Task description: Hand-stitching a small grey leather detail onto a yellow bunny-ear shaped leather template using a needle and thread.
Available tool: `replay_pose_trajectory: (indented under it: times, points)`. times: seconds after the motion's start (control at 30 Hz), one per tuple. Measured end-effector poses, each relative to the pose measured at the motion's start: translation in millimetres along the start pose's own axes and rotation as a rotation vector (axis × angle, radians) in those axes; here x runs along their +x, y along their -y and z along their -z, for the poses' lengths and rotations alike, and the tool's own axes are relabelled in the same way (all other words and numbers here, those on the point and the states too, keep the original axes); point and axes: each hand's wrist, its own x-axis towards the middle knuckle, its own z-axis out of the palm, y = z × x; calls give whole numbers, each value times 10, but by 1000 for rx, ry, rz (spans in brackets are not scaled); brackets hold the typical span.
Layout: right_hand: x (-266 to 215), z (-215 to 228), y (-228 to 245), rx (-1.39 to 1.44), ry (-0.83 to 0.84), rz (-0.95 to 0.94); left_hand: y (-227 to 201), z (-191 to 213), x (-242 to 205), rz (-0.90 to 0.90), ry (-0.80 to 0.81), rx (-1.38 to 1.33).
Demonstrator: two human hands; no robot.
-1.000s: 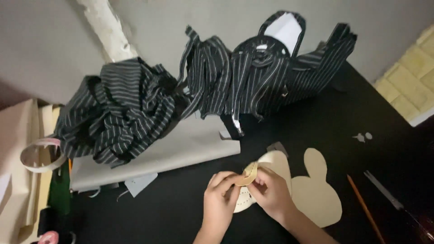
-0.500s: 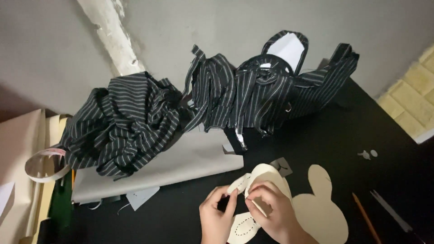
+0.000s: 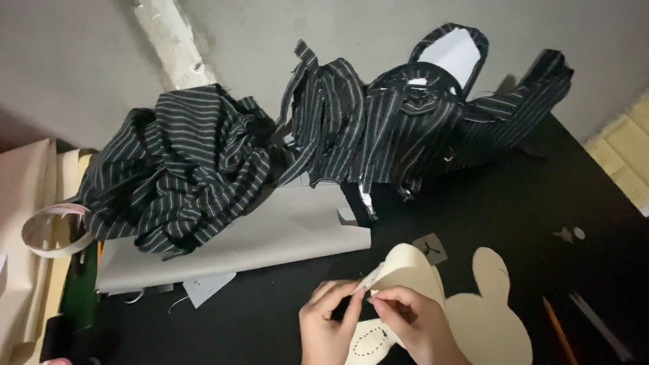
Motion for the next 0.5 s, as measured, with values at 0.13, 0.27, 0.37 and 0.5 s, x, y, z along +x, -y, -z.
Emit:
replay_pose_trajectory:
  times: [0.13,0.27,0.37,0.5]
  points:
    - [66,9,-85,-7,49,60,-76,25,34,-15,41,-18]
    - [53,1,-80,45,41,43,-50,29,30,0,25,6]
    - [70,10,-113,65,55,119,-25,18,18,-9,21,-15]
    - [145,-4,-264,188,63,201,52,22,-15,-93,130,10]
